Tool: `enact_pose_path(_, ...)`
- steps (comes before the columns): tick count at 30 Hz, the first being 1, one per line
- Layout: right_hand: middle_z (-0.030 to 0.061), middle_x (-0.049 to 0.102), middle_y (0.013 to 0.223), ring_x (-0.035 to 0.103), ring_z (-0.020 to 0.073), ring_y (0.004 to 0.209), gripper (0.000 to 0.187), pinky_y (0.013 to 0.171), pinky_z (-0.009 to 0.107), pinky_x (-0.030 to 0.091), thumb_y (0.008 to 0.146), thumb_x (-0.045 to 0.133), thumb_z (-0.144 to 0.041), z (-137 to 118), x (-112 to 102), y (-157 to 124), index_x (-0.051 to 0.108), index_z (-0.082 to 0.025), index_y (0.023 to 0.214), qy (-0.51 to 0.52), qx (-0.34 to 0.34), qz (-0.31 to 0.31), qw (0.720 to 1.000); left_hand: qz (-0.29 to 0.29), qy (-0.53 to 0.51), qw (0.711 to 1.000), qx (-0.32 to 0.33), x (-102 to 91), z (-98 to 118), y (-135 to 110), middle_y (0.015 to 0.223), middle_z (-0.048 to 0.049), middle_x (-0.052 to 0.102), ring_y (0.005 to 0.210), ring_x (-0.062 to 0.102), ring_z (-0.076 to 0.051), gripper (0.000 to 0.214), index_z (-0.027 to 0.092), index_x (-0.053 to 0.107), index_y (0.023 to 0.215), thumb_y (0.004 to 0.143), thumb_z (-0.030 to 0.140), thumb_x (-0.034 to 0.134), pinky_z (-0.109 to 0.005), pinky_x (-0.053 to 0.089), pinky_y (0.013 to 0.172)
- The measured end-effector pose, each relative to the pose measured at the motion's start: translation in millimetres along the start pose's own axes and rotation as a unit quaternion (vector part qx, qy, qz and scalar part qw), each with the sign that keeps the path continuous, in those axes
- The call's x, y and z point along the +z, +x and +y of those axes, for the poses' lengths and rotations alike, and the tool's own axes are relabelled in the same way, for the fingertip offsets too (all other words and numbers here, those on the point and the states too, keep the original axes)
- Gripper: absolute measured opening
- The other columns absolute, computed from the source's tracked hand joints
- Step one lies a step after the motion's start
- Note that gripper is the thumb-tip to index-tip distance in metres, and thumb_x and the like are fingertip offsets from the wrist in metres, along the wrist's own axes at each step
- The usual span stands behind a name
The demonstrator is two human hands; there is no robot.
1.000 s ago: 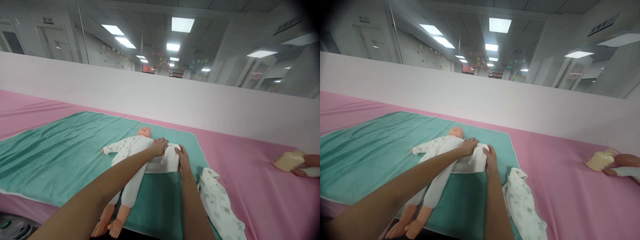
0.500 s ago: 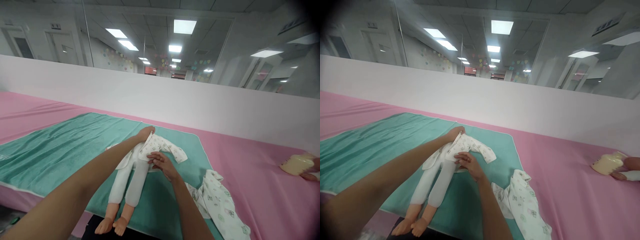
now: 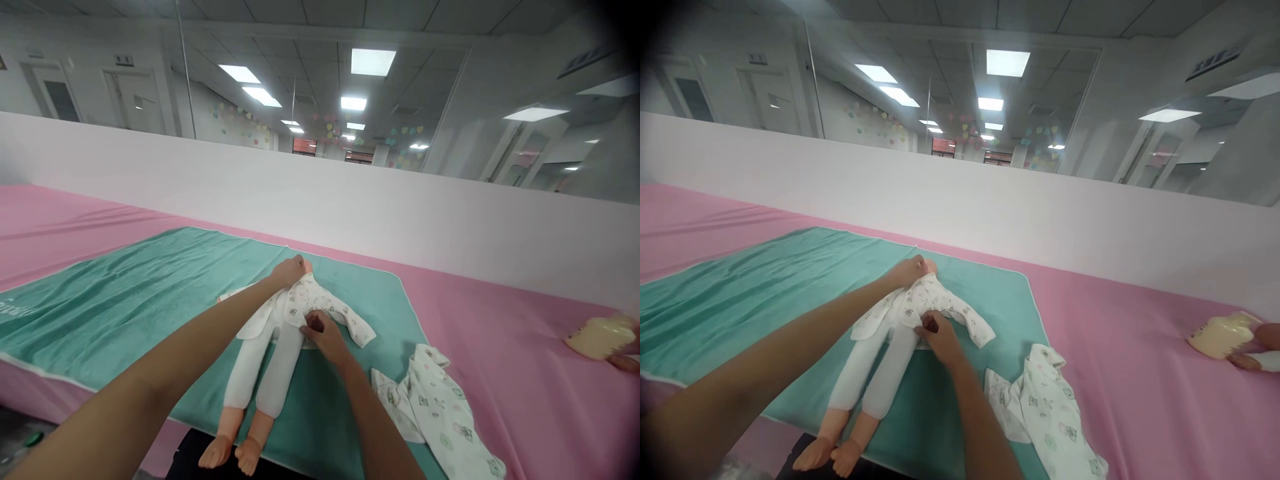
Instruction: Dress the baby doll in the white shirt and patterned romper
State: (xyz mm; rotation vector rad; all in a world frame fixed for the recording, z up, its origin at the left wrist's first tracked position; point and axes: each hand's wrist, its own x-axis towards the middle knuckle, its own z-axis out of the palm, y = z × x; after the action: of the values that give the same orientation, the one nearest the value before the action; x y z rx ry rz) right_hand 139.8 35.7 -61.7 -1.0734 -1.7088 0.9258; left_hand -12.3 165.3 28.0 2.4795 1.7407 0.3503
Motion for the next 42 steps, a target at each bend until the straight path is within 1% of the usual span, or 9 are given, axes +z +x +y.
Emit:
enact_pose_path(10,0.0056,0.059,0.087,0.056,0.0144,0.077,0.028,0.070,0.029,0.046,0.076,0.057,-0.043,-35.0,0.3,-12.3,0.060,-0.018,0.087,0.148,0.005,-0.145,0.978,0.040,0.029,0.999,0.009,-4.0,-7.4,-17.4,0.110,-0.0080,0.054,0.094,0.054,-0.021,0.029,0.021,0.048,0.109,0.082,0.018,0.038,-0.029,0.040,0.072)
enact_pose_path(17,0.0048,0.060,0.077,0.056,0.0141,0.069,0.035,0.064,0.027,0.044,0.084,0.043,-0.047,-25.0,-20.7,-21.9,0.061,-0.017,0.082,0.011,0.006,0.021,1.000,0.037,-0.032,0.997,-0.056,3.4,-66.6,-74.3,0.107,-0.0074,0.057,0.089,0.056,-0.023,0.035,0.022,0.047,0.110,0.086,0.043,0.033,-0.029,0.041,0.066)
enact_pose_path(22,0.0041,0.061,0.087,0.056,0.0162,0.079,0.034,0.071,0.029,0.043,0.086,0.038,-0.046,-24.1,-45.5,-79.1,0.059,-0.020,0.085,-0.142,0.052,0.061,0.987,-0.115,-0.226,0.962,-0.103,22.9,-100.4,-135.7,0.079,-0.0074,0.060,0.076,0.058,-0.024,0.058,0.016,0.049,0.106,0.078,0.065,0.034,-0.030,0.043,0.062)
enact_pose_path(24,0.0050,0.059,0.101,0.054,0.0187,0.092,0.032,0.079,0.031,0.042,0.085,0.039,-0.046,-24.4,-69.2,-107.8,0.057,-0.021,0.094,-0.246,0.083,0.131,0.957,-0.166,-0.337,0.922,-0.093,27.5,-95.9,-151.1,0.075,-0.0061,0.059,0.069,0.058,-0.021,0.060,0.015,0.051,0.099,0.076,0.068,0.034,-0.029,0.044,0.058)
enact_pose_path(27,0.0096,0.052,0.114,0.047,0.0264,0.104,0.043,0.082,0.038,0.039,0.080,0.043,-0.050,-23.6,-113.8,-146.8,0.051,-0.019,0.109,-0.445,0.204,0.241,0.838,-0.146,-0.404,0.899,-0.084,28.6,-74.3,-160.7,0.078,-0.0060,0.057,0.065,0.056,-0.018,0.060,0.014,0.051,0.095,0.074,0.068,0.037,-0.027,0.044,0.053)
enact_pose_path(29,0.0132,0.053,0.109,0.048,0.0304,0.100,0.045,0.076,0.040,0.038,0.078,0.043,-0.052,-24.5,-136.6,-167.9,0.052,-0.016,0.104,-0.531,0.295,0.230,0.760,-0.138,-0.403,0.901,-0.082,26.7,-60.1,-162.3,0.078,-0.0061,0.056,0.062,0.055,-0.017,0.060,0.013,0.049,0.098,0.074,0.067,0.038,-0.027,0.043,0.050)
enact_pose_path(31,0.0115,0.057,0.092,0.052,0.0277,0.086,0.040,0.067,0.036,0.038,0.079,0.041,-0.053,-29.9,-145.1,-183.3,0.053,-0.016,0.089,-0.534,0.364,0.180,0.741,-0.144,-0.381,0.910,-0.077,24.6,-51.4,-165.3,0.081,-0.0068,0.056,0.065,0.055,-0.018,0.057,0.013,0.048,0.103,0.077,0.063,0.038,-0.027,0.043,0.051)
enact_pose_path(37,0.0013,0.046,0.066,0.043,0.0150,0.061,0.038,0.058,0.027,0.034,0.083,0.039,-0.051,-96.2,-96.1,-193.9,0.039,-0.019,0.063,-0.342,0.256,0.120,0.896,0.102,-0.241,0.965,0.010,19.0,-24.0,-217.2,0.105,-0.0079,0.052,0.093,0.052,-0.021,0.033,0.018,0.049,0.111,0.083,0.034,0.043,-0.034,0.042,0.081)
enact_pose_path(42,0.0101,0.053,0.095,0.049,0.0250,0.097,0.032,0.081,0.035,0.039,0.071,0.058,-0.052,-151.2,-23.9,-195.4,0.056,-0.019,0.068,-0.081,0.048,-0.022,0.995,-0.037,-0.418,0.894,0.159,7.9,33.7,-285.0,0.128,-0.0068,0.041,0.107,0.048,-0.020,0.060,0.027,0.036,0.129,0.074,0.029,0.060,-0.033,0.043,0.088)
